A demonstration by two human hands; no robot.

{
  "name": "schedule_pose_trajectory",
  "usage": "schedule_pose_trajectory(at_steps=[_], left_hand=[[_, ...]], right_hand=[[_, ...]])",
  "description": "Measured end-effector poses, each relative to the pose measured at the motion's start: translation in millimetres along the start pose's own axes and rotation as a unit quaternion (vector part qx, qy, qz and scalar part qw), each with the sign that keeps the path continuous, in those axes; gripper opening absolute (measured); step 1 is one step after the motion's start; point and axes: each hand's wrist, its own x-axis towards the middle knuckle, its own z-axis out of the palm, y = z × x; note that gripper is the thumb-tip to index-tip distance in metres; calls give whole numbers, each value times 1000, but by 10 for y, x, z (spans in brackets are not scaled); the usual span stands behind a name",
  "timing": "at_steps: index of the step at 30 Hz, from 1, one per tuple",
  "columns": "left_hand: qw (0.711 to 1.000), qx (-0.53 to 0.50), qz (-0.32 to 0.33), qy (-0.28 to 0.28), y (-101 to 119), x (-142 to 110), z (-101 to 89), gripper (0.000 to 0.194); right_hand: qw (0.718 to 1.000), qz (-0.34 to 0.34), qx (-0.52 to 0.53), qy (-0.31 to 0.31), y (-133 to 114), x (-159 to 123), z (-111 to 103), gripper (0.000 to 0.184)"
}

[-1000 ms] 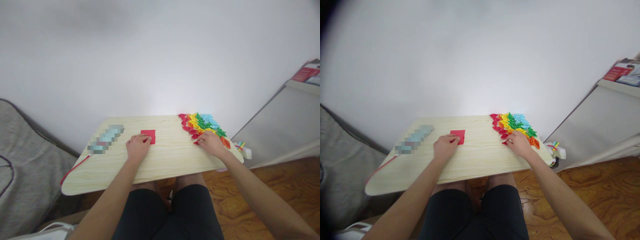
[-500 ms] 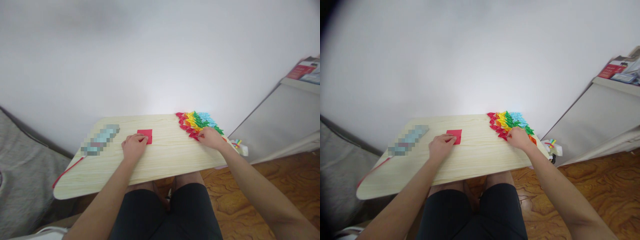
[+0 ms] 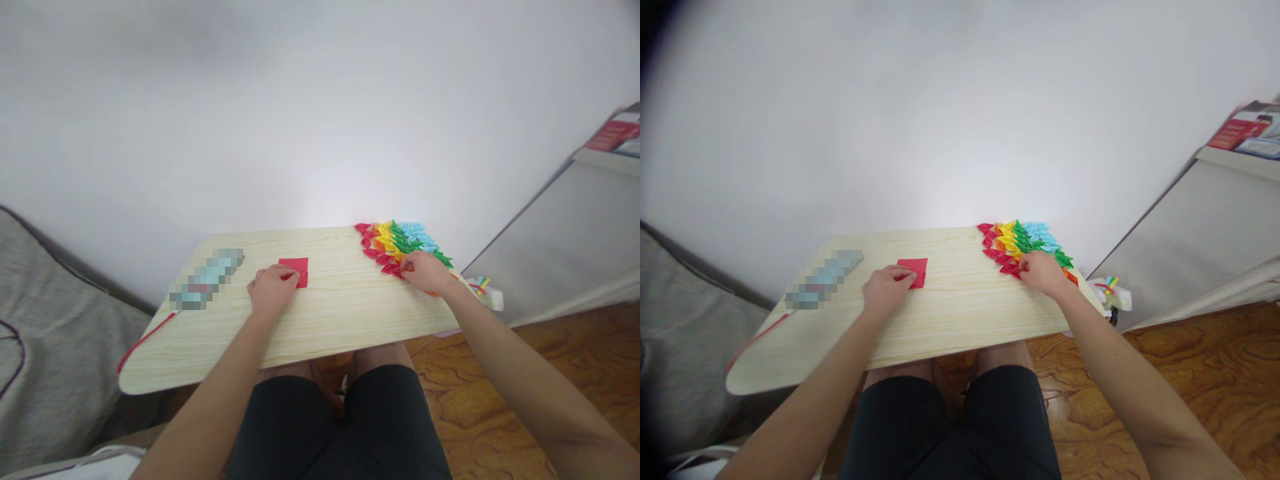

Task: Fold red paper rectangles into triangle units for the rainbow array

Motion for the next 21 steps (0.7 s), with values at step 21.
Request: schedule_pose_trajectory(at_steps=[21], left_hand=[[1000, -4, -25, -1, -21, 38, 28, 25]], right_hand=[[980, -38, 148, 124, -735, -90, 37, 17]])
